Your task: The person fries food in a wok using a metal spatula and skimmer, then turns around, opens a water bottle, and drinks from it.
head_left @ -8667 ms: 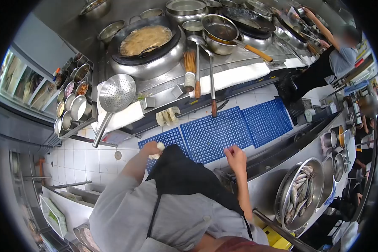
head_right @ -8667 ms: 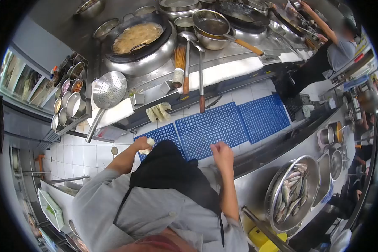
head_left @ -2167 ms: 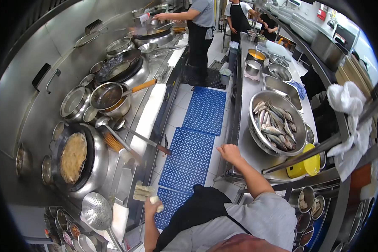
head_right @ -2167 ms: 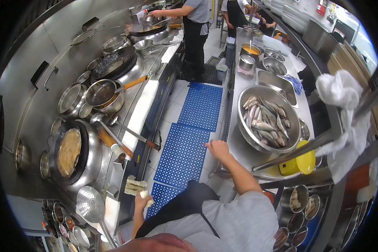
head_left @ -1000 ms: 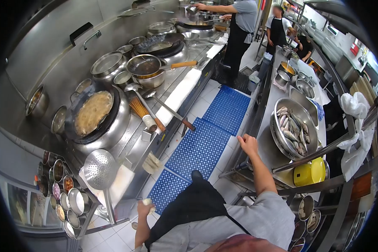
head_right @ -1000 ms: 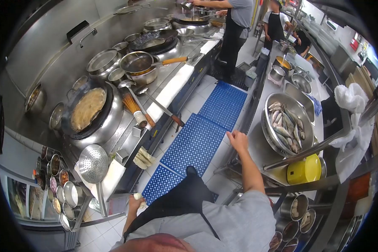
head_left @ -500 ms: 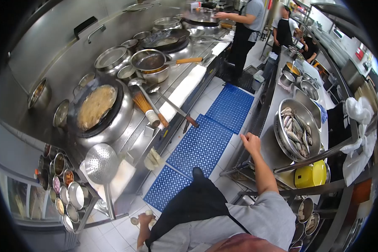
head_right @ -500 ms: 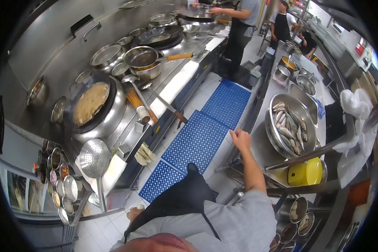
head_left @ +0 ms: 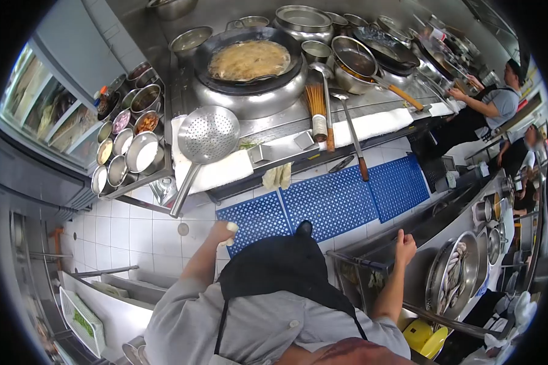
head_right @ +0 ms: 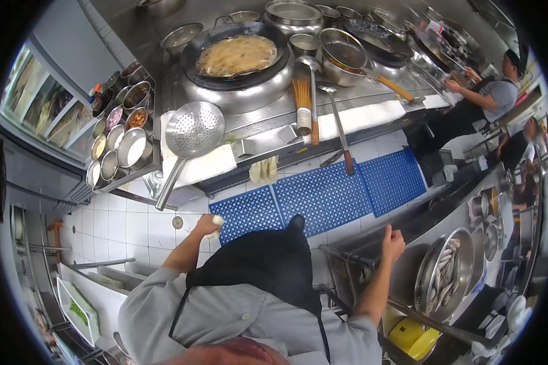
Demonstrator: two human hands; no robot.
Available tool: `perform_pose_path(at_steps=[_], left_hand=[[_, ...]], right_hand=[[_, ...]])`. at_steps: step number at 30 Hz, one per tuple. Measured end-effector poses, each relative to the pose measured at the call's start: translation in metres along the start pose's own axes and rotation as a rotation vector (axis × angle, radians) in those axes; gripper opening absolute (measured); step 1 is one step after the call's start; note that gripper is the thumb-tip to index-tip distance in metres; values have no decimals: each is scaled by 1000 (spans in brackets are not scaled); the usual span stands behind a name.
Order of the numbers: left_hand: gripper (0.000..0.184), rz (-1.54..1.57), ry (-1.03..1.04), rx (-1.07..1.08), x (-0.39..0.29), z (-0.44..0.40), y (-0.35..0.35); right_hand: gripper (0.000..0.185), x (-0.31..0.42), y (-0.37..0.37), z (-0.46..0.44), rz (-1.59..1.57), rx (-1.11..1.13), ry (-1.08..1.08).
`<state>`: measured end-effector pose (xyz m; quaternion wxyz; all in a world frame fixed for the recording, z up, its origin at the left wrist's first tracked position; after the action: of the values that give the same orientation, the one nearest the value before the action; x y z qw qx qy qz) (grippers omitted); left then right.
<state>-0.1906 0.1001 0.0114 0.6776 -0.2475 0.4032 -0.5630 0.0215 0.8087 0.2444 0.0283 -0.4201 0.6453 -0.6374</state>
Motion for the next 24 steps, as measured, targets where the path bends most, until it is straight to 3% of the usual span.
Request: perform_pose_path(at_steps=[4,7,10,13,18,22,24], left_hand=[[58,122,-11,53,6,12,6],[65,299,-238,344,-1,53,-2],[70,190,-178,251,12,49,1],[53,92,-198,81,51,26,32],[57,105,-40,252,28,23,36],[61,89,-82,79,41,3,40],[67,75,-99,166,29,10,35]], right_hand=[[52,3,-1,0,17,9,6],[51,8,-3,1,-5,13,-1],[51,11,-3,3,-21,12,-33],[50,16,-7,3,-1,23,-36],[53,14,-9,6,-99,-26,-49],[49,10,-11,7,-9,-22,7],[48,8,-13,8,13,-43,34]])
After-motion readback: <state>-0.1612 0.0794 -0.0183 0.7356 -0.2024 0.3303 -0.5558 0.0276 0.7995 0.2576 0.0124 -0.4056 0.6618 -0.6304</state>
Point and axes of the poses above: each hand's wrist, its own z-axis away from the middle knuckle, its own y-axis out of the palm, x = y × z, the point moved 10 cm from there along -z, towards the middle knuckle, and after that the axes turned 8 degrees about -z, right-handed, at the moved point
